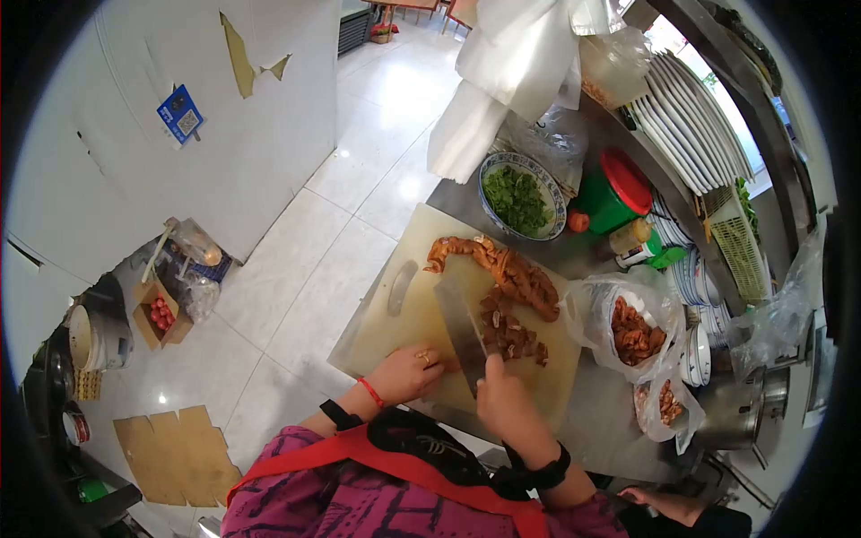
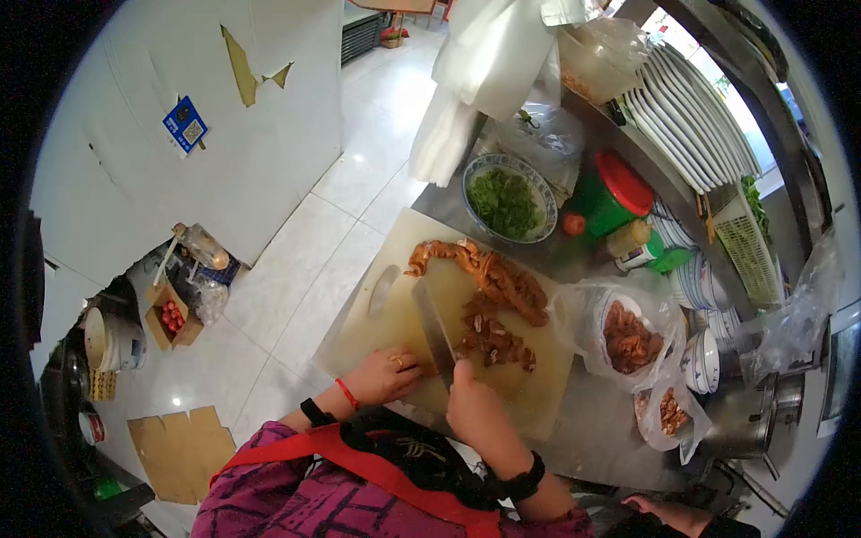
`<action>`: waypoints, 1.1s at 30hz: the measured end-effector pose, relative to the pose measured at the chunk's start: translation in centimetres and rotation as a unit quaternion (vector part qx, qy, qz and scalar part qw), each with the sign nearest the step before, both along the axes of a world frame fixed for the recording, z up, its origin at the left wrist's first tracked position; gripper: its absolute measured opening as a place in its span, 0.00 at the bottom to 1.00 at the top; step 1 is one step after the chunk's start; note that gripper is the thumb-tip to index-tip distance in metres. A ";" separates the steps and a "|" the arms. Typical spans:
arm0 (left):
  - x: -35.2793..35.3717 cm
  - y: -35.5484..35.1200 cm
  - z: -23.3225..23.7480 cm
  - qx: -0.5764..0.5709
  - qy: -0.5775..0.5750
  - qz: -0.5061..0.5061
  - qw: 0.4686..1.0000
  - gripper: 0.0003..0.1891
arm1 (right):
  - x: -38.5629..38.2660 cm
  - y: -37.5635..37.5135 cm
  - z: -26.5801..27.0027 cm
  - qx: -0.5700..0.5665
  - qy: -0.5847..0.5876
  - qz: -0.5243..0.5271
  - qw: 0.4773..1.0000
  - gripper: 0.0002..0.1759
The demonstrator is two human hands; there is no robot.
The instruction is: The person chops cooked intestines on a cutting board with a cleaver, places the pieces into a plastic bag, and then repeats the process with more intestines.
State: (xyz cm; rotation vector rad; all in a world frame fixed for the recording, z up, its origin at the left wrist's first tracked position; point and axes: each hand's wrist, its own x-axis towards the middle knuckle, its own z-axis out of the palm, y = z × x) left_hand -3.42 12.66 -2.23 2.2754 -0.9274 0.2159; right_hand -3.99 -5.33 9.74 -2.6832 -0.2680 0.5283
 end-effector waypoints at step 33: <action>-0.5 -0.1 -0.3 -0.132 -0.036 0.055 0.989 0.14 | 2.1 0.9 -2.3 0.053 -0.076 -0.025 0.995 0.12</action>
